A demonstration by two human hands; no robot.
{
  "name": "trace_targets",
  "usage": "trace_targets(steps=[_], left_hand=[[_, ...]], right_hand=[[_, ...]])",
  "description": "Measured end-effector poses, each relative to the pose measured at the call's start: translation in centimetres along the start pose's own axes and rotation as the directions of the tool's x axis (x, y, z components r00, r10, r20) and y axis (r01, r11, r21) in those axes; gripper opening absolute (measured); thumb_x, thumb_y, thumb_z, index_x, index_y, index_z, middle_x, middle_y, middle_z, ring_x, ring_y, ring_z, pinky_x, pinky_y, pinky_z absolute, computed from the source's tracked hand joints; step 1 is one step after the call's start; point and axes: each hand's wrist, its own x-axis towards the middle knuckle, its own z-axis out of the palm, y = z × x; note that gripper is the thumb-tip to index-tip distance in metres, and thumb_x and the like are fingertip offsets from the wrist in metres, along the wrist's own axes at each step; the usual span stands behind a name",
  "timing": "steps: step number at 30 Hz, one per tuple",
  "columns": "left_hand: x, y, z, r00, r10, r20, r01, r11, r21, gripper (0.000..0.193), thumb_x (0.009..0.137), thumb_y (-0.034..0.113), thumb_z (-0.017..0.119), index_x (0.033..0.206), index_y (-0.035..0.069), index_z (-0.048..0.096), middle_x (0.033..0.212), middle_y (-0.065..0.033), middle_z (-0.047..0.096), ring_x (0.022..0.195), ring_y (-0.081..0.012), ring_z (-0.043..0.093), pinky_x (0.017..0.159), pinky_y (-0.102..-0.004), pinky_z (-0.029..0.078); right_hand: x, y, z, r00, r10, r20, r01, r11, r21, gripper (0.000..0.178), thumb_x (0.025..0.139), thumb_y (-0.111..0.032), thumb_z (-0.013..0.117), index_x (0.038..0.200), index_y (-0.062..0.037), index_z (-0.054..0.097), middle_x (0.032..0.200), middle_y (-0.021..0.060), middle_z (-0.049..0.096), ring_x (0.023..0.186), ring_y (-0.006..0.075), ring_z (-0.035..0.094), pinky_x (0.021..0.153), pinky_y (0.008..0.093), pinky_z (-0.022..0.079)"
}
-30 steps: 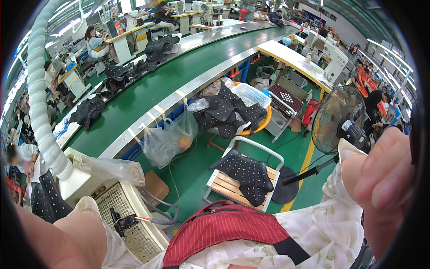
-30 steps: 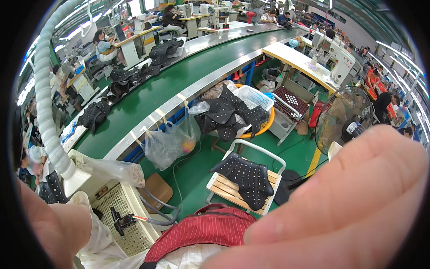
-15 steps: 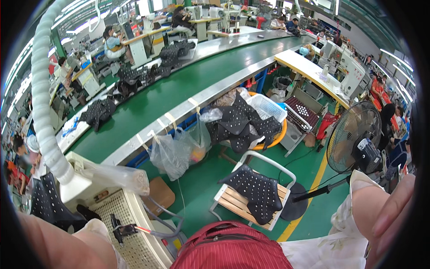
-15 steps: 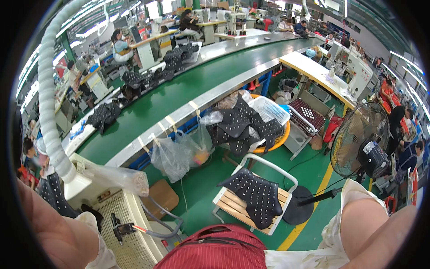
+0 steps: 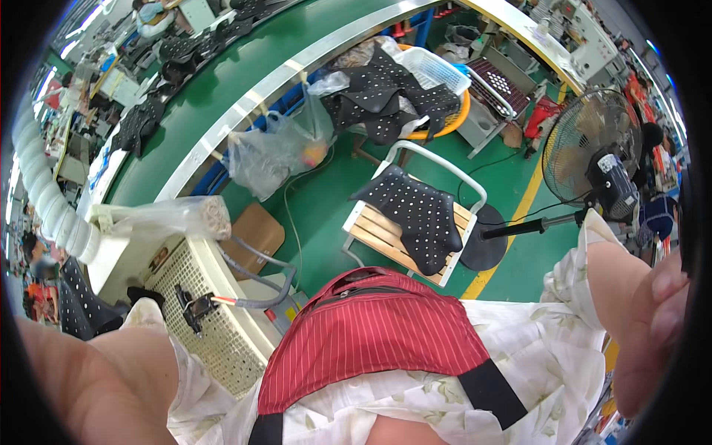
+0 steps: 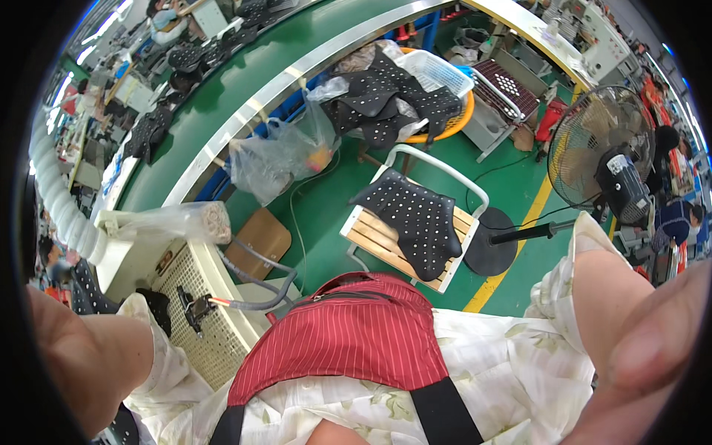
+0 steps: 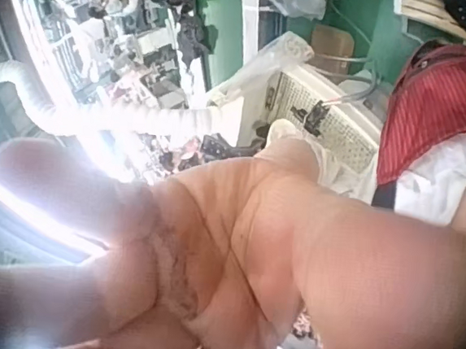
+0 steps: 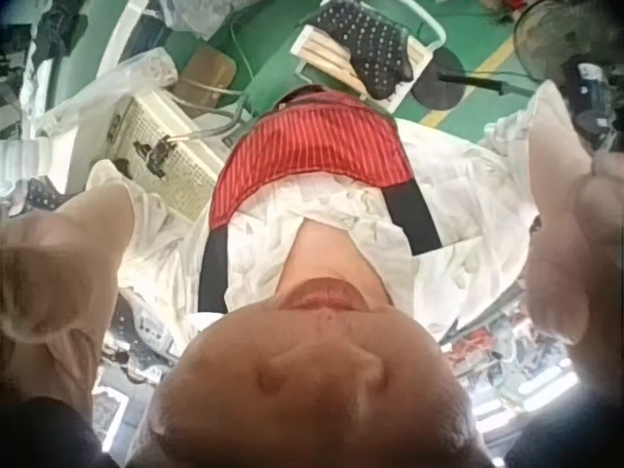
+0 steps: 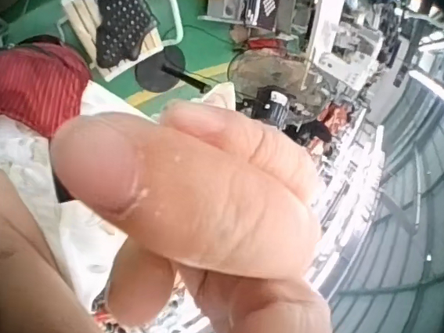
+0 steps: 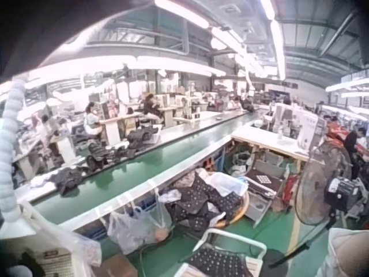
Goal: The person treats studded shoe upper panels with a pneumatic handheld tool over a ventilated grate workstation, then moves and organizes the panels onto a conveyor belt and into plastic bags.
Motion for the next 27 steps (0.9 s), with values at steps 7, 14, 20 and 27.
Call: trace_targets(steps=[7,14,20,27], left_hand=[[10.9,10.0,19.7,0.990,0.029,-0.139,-0.031,0.999,-0.013,0.066,0.079,0.019,0.064,0.127,-0.014,0.033,0.127,-0.0297,0.041,0.118,-0.0396,0.042,0.102,-0.0429,0.028],[-9.7,4.1,25.6,0.830,-0.530,0.175,0.469,0.832,0.296,0.044,0.076,0.001,0.058,0.120,0.002,0.050,0.128,-0.0199,0.044,0.118,-0.0372,0.041,0.099,-0.0432,0.032],[-19.6,6.5,24.8,0.541,-0.815,0.208,0.631,0.557,0.540,0.050,0.076,0.004,0.060,0.124,0.000,0.044,0.131,-0.0223,0.039,0.119,-0.0384,0.038,0.099,-0.0452,0.030],[-21.4,6.7,25.3,0.499,-0.864,0.063,0.728,0.457,0.511,0.049,0.079,0.006,0.056,0.125,-0.003,0.042,0.131,-0.0230,0.038,0.120,-0.0383,0.037,0.100,-0.0451,0.029]], right_hand=[[33.2,3.1,42.8,0.990,-0.032,-0.135,0.015,0.993,-0.121,0.045,0.066,-0.003,0.064,0.109,0.0016,0.052,0.086,0.0108,0.062,0.062,0.0199,0.057,0.058,0.0296,0.045],[18.3,17.4,54.4,0.492,0.870,-0.022,-0.826,0.475,0.304,0.021,0.093,-0.014,0.046,0.099,0.0017,0.058,0.079,0.0046,0.058,0.069,0.0110,0.055,0.066,0.0241,0.046],[8.9,18.6,60.5,0.469,0.815,0.341,-0.749,0.572,-0.334,0.018,0.082,-0.024,0.056,0.083,-0.0074,0.063,0.080,0.0102,0.063,0.077,0.0293,0.061,0.068,0.0375,0.048],[7.7,20.3,61.7,0.162,0.753,0.638,-0.652,0.567,-0.503,0.024,0.081,-0.021,0.053,0.099,-0.0083,0.063,0.089,0.0141,0.064,0.084,0.0309,0.061,0.073,0.0387,0.048]])
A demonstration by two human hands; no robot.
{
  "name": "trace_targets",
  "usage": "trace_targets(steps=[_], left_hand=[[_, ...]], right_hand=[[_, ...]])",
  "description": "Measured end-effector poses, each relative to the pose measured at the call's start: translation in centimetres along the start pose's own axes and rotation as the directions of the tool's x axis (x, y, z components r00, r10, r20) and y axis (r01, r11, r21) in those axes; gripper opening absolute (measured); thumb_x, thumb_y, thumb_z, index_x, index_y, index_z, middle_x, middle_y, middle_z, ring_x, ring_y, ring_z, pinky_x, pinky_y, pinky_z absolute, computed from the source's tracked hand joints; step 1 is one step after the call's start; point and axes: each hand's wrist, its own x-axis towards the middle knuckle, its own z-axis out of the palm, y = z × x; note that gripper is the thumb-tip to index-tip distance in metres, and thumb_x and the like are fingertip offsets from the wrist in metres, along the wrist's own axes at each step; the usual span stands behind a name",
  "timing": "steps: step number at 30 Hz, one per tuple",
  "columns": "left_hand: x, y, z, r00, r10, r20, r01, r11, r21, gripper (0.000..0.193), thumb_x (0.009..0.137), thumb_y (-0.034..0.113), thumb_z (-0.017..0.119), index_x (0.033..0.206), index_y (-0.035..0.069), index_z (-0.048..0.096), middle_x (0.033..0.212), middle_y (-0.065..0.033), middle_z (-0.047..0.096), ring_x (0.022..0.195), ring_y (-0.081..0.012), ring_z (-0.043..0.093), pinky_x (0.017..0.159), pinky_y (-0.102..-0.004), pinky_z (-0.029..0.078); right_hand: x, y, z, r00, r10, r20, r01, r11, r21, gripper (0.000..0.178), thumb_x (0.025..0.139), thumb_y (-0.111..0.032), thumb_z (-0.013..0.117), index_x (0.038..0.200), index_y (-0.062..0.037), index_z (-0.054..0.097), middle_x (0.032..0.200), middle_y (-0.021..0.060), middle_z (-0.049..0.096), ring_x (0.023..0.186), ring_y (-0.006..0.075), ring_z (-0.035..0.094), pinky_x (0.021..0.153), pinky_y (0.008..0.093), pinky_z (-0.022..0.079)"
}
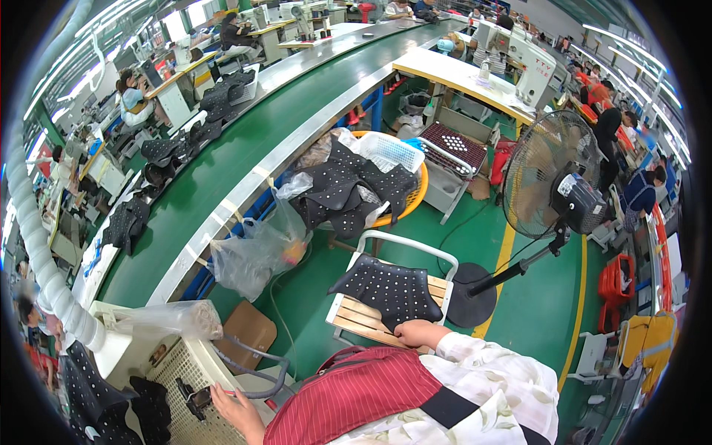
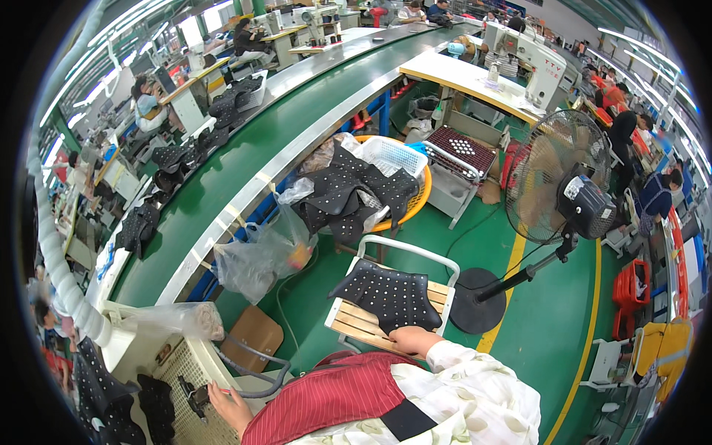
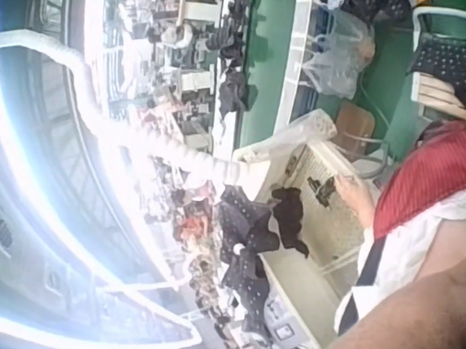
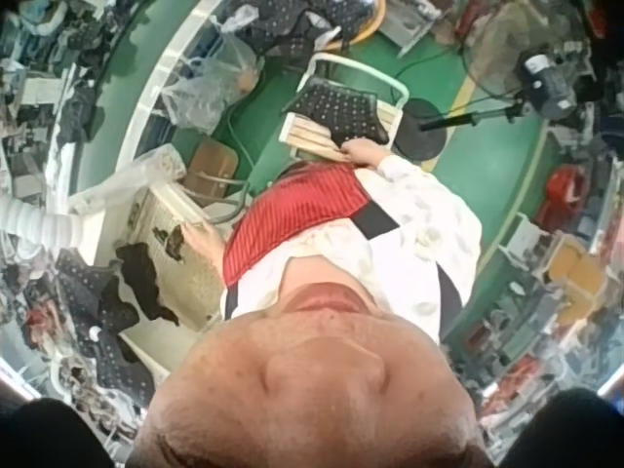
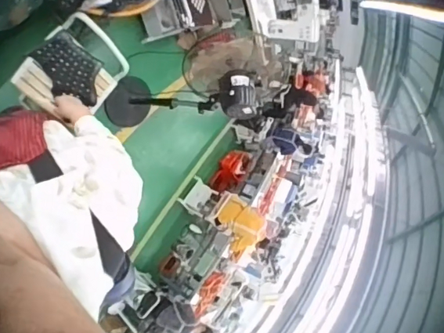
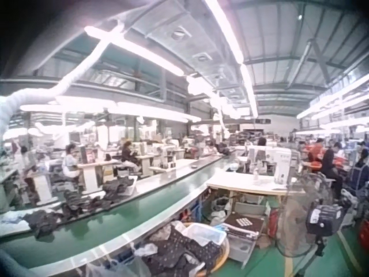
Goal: The person treats studded shoe upper panels with a pneumatic handheld tool over a ventilated grate workstation, then moves and organizes the panels onto a conveyor belt and into plastic bags.
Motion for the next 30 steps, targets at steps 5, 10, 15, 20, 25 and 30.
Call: trace_targets(steps=[5,10,15,20,25,30], left_hand=[[-0.3,-1.0,0.1,0.942,0.239,-0.234,-0.224,0.970,0.092,0.019,0.077,0.001,0.052,0.096,0.000,0.054,0.109,-0.0197,0.053,0.105,-0.0372,0.048,0.089,-0.0438,0.038],[-0.9,-3.5,1.4,0.978,0.113,-0.173,-0.123,0.991,-0.047,0.006,0.072,-0.003,0.050,0.070,0.002,0.048,0.072,-0.0140,0.050,0.073,-0.0346,0.049,0.066,-0.0427,0.039],[-1.0,-4.0,1.6,0.974,0.089,-0.210,-0.116,0.986,-0.116,0.007,0.070,-0.004,0.048,0.067,0.002,0.047,0.067,-0.0131,0.048,0.067,-0.0321,0.049,0.063,-0.0404,0.039],[-0.9,-4.8,2.0,0.967,-0.143,-0.210,0.045,0.910,-0.412,0.008,0.071,-0.003,0.043,0.066,0.002,0.046,0.064,-0.0115,0.049,0.061,-0.0249,0.047,0.061,-0.0342,0.041],[-2.3,-1.0,1.1,0.995,-0.072,-0.065,0.033,0.881,-0.471,0.007,0.070,-0.001,0.043,0.064,0.002,0.046,0.061,-0.0119,0.047,0.060,-0.0256,0.047,0.059,-0.0350,0.039],[-2.5,1.9,2.5,0.983,0.160,0.092,-0.090,0.853,-0.514,0.006,0.064,0.003,0.042,0.059,0.002,0.044,0.060,-0.0151,0.046,0.061,-0.0347,0.046,0.059,-0.0430,0.034]], right_hand=[[1.0,4.4,1.8,0.993,0.114,-0.038,-0.111,0.991,0.081,0.031,0.079,-0.021,0.054,0.105,-0.0060,0.061,0.093,0.0163,0.064,0.087,0.0304,0.062,0.076,0.0372,0.048],[-0.1,5.8,0.8,0.944,0.317,0.091,-0.326,0.938,0.116,0.028,0.075,-0.017,0.054,0.098,-0.0051,0.064,0.094,0.0156,0.064,0.089,0.0306,0.061,0.077,0.0383,0.046],[-0.8,7.9,1.4,0.916,0.398,0.041,-0.400,0.906,0.137,0.027,0.074,-0.016,0.053,0.096,-0.0051,0.065,0.090,0.0156,0.065,0.087,0.0300,0.062,0.076,0.0387,0.047],[-1.4,8.1,1.6,0.911,0.410,0.037,-0.410,0.895,0.176,0.028,0.074,-0.016,0.052,0.096,-0.0052,0.065,0.090,0.0157,0.065,0.087,0.0300,0.062,0.076,0.0385,0.047],[-1.5,6.6,0.9,0.938,0.346,0.005,-0.344,0.930,0.132,0.028,0.076,-0.018,0.054,0.099,-0.0059,0.064,0.093,0.0162,0.064,0.090,0.0312,0.061,0.079,0.0383,0.047],[-0.5,1.7,-1.5,0.979,0.138,-0.152,-0.118,0.984,0.133,0.030,0.079,-0.021,0.054,0.104,-0.0063,0.061,0.098,0.0170,0.063,0.092,0.0327,0.059,0.081,0.0395,0.046]])
